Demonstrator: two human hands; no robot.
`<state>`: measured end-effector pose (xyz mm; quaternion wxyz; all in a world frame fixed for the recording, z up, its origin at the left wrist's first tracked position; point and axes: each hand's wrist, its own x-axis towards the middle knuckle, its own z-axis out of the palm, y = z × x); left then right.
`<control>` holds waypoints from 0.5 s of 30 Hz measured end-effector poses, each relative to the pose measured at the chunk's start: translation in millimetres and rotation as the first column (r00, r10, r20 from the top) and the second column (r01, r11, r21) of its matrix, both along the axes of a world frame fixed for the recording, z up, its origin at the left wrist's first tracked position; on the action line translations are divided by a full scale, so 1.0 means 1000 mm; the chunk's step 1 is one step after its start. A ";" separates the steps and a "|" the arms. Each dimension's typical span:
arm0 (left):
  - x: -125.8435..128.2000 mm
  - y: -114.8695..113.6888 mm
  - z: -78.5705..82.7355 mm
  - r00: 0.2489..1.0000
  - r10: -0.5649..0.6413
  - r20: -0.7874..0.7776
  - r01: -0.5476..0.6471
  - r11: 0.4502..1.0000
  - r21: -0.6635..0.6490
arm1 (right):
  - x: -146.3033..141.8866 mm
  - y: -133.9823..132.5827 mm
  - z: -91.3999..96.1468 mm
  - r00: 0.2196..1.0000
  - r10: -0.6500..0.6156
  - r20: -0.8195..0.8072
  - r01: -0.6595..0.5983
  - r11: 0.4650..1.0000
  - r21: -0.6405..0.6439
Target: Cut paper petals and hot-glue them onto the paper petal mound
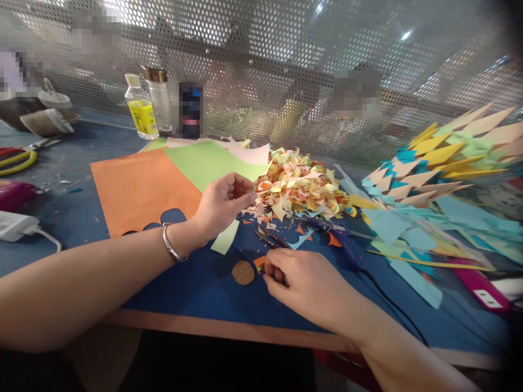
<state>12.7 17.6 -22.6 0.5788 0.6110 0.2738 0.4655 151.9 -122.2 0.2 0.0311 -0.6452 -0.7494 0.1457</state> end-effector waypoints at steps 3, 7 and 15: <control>0.000 -0.001 0.000 1.000 -0.005 -0.005 0.005 1.000 -0.005 | -0.001 0.003 0.000 0.997 -0.040 0.066 0.037 0.998 0.046; 0.000 0.002 0.001 1.000 0.018 0.001 -0.018 1.000 -0.018 | 0.009 0.007 0.005 0.996 -0.088 -0.022 0.089 0.996 0.001; 0.000 0.009 0.001 0.999 0.043 0.018 -0.040 0.986 -0.160 | 0.036 0.010 0.004 0.946 -0.110 -0.304 0.064 0.985 -0.157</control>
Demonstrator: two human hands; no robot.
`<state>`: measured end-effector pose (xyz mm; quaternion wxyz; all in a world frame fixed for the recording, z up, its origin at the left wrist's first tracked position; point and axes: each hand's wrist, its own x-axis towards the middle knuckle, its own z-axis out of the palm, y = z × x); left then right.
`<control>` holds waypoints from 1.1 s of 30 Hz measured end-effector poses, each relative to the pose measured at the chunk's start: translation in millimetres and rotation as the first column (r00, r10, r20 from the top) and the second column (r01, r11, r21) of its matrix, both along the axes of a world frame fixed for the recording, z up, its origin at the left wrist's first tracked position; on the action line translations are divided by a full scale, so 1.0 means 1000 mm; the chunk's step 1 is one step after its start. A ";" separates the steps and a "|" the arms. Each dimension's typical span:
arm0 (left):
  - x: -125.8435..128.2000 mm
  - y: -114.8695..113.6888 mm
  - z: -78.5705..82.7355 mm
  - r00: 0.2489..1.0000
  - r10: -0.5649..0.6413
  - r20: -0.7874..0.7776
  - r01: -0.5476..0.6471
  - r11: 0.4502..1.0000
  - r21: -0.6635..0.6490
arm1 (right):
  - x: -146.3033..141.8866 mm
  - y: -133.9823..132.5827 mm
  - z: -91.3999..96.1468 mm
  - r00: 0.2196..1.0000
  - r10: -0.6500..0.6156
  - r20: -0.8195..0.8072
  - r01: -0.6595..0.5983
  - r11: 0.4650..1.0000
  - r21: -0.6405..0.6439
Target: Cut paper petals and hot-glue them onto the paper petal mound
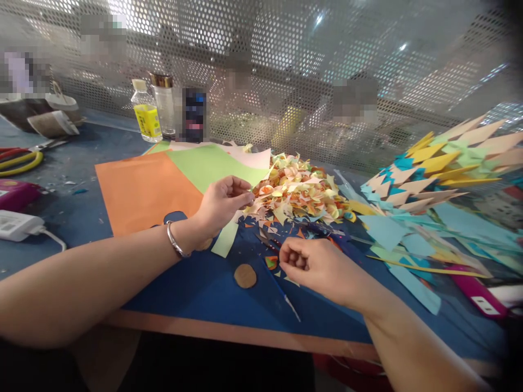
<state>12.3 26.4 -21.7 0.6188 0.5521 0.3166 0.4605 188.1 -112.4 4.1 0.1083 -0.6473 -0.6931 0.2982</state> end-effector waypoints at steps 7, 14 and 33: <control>0.001 0.000 -0.001 1.000 -0.030 0.003 0.030 0.999 0.039 | -0.006 -0.008 -0.004 0.976 0.167 0.142 -0.187 0.972 0.144; 0.001 -0.002 -0.002 0.998 -0.059 -0.027 0.060 0.998 0.035 | -0.025 -0.011 -0.005 0.940 0.117 0.321 -0.166 0.978 0.128; -0.001 -0.001 0.002 0.995 -0.095 0.017 0.097 0.982 -0.162 | -0.007 -0.006 0.013 0.995 -0.084 0.046 0.072 0.970 0.231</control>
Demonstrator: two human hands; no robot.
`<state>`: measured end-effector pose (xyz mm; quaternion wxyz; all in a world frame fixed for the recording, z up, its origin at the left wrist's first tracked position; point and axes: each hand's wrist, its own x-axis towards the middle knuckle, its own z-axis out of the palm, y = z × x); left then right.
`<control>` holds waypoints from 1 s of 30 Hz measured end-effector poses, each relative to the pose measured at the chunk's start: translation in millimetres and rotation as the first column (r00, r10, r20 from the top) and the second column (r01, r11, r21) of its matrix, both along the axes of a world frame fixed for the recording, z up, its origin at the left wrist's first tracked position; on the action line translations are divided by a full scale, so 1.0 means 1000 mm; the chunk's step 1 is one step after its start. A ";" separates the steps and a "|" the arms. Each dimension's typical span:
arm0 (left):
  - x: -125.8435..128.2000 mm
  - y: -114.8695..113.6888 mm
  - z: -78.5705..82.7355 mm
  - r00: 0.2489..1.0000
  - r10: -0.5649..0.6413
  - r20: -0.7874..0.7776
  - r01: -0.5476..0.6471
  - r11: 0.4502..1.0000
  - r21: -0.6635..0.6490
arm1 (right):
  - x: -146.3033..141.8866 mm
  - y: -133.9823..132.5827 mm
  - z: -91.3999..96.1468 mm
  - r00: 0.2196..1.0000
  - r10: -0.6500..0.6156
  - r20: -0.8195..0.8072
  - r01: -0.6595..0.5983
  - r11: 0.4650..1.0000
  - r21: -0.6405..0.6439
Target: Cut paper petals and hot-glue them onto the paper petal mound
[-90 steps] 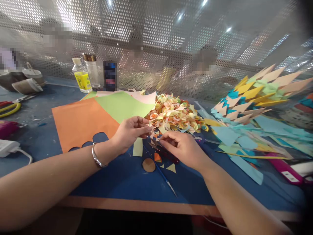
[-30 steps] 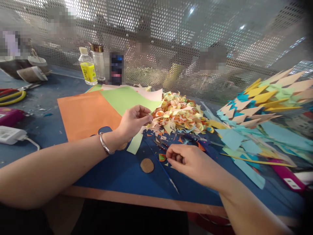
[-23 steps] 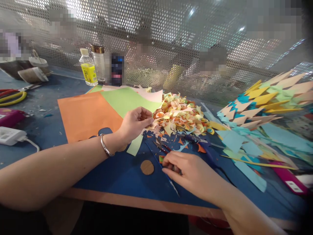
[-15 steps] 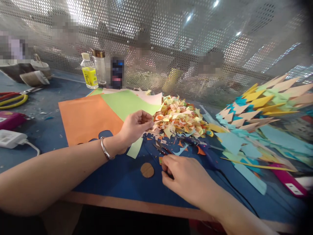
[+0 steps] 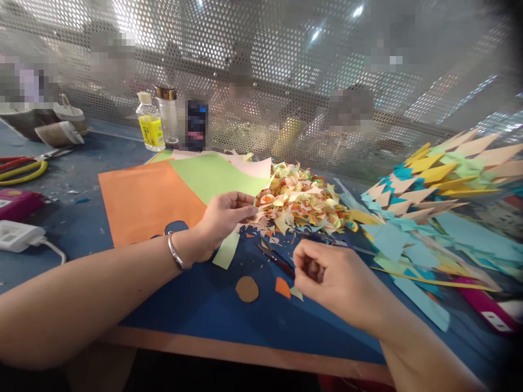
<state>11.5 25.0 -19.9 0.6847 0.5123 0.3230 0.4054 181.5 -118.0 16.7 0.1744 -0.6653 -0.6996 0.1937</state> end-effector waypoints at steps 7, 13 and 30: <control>-0.001 -0.006 0.000 0.962 -0.258 -0.093 0.252 0.965 -0.070 | 0.015 0.014 -0.006 0.998 -0.023 -0.055 0.026 0.998 0.065; -0.004 -0.012 0.009 0.883 -0.399 -0.247 0.389 0.917 -0.090 | 0.022 0.018 -0.013 0.999 -0.010 -0.046 0.012 1.000 0.028; -0.002 -0.015 0.010 0.861 -0.388 -0.329 0.383 0.920 -0.083 | 0.022 0.015 -0.018 0.997 0.060 -0.057 -0.061 0.998 -0.026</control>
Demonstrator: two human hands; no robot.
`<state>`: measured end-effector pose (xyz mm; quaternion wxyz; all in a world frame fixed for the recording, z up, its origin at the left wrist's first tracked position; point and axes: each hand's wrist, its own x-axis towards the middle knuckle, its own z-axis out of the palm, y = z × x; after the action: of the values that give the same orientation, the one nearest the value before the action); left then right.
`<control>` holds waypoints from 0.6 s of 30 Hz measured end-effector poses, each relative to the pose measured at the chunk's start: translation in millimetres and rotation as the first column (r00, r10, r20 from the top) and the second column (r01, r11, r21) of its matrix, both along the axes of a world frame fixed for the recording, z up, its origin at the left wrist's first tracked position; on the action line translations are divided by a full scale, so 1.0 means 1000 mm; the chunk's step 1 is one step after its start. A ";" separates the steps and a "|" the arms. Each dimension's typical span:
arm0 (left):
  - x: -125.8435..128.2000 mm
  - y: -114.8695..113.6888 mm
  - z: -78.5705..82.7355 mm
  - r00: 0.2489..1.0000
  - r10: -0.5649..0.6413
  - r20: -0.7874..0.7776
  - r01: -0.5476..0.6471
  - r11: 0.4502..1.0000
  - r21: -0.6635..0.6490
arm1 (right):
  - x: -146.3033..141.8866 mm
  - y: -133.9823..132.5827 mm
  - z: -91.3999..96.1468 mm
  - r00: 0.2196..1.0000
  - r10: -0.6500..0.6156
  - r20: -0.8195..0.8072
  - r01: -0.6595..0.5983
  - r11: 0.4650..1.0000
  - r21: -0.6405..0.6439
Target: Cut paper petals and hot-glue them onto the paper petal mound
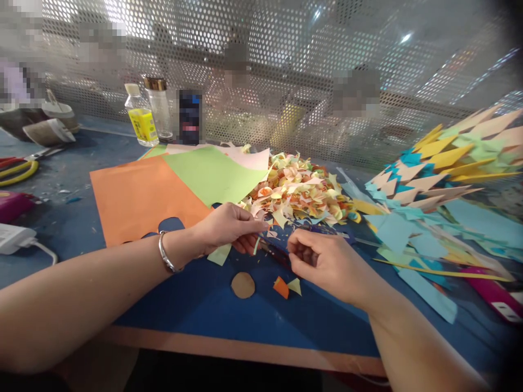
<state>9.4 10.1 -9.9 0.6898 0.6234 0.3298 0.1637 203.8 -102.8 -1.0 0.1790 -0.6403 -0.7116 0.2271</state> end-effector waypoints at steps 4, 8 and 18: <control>-0.003 0.000 0.001 0.999 -0.033 -0.012 0.033 0.999 0.009 | 0.001 -0.001 -0.001 1.000 -0.003 -0.003 0.003 1.000 -0.005; -0.005 0.002 0.002 0.998 -0.070 0.001 0.070 0.997 0.034 | 0.002 -0.002 0.000 1.000 0.001 -0.008 -0.001 1.000 0.009; -0.007 0.007 0.001 0.987 -0.144 0.068 0.136 0.985 0.108 | 0.002 0.000 0.002 0.999 0.021 -0.045 -0.022 1.000 -0.010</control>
<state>2.7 17.4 -9.0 0.6784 0.6731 0.2503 0.1550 206.1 -102.6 1.2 0.1891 -0.6282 -0.7132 0.2469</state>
